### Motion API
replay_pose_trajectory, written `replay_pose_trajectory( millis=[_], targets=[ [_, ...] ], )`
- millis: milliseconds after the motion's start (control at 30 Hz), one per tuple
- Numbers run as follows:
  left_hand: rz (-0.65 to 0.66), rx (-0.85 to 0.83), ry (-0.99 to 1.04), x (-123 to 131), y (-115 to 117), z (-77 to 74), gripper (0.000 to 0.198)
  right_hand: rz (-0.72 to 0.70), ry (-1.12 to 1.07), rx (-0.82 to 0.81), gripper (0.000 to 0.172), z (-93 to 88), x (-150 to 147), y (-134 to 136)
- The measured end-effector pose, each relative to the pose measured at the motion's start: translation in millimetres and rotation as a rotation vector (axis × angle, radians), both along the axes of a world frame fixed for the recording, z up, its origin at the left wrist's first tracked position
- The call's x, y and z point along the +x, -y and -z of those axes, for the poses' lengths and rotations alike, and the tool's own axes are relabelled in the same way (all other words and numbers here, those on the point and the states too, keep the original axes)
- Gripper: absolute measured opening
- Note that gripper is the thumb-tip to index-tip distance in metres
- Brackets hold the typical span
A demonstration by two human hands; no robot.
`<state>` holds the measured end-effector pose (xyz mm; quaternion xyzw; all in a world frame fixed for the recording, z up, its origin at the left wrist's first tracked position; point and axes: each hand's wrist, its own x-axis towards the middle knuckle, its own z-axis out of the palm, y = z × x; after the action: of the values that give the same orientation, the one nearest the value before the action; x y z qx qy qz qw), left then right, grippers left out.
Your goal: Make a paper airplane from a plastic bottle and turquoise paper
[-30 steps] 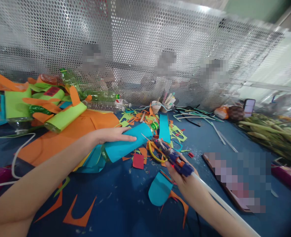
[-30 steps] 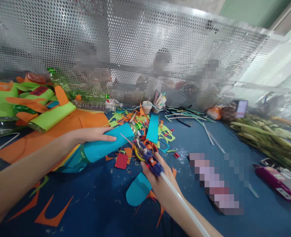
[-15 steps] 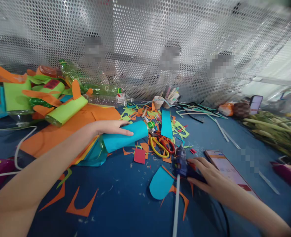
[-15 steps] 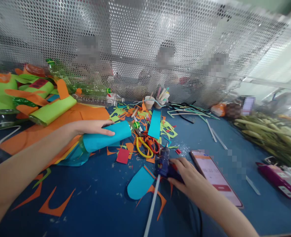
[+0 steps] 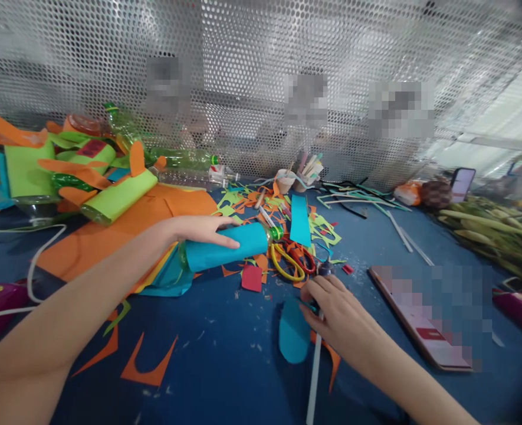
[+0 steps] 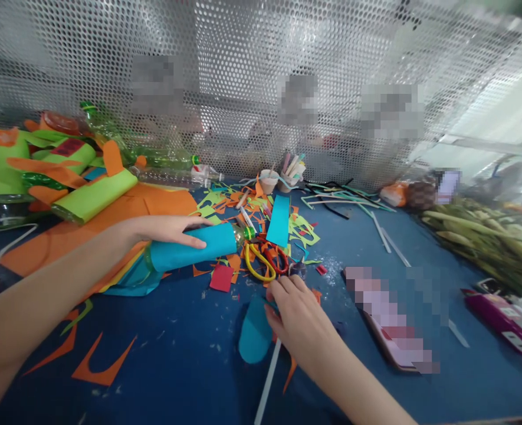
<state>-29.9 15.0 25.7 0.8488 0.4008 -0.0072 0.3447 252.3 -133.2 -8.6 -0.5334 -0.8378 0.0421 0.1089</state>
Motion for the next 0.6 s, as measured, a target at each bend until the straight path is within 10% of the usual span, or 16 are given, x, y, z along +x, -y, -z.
replay_pose_trajectory(
  millis=[600],
  targets=[
    [0.03, 0.003, -0.005, 1, 2, -0.5, 0.084, -0.09, -0.682, -0.821, 0.036, -30.1, -15, -8]
  ],
)
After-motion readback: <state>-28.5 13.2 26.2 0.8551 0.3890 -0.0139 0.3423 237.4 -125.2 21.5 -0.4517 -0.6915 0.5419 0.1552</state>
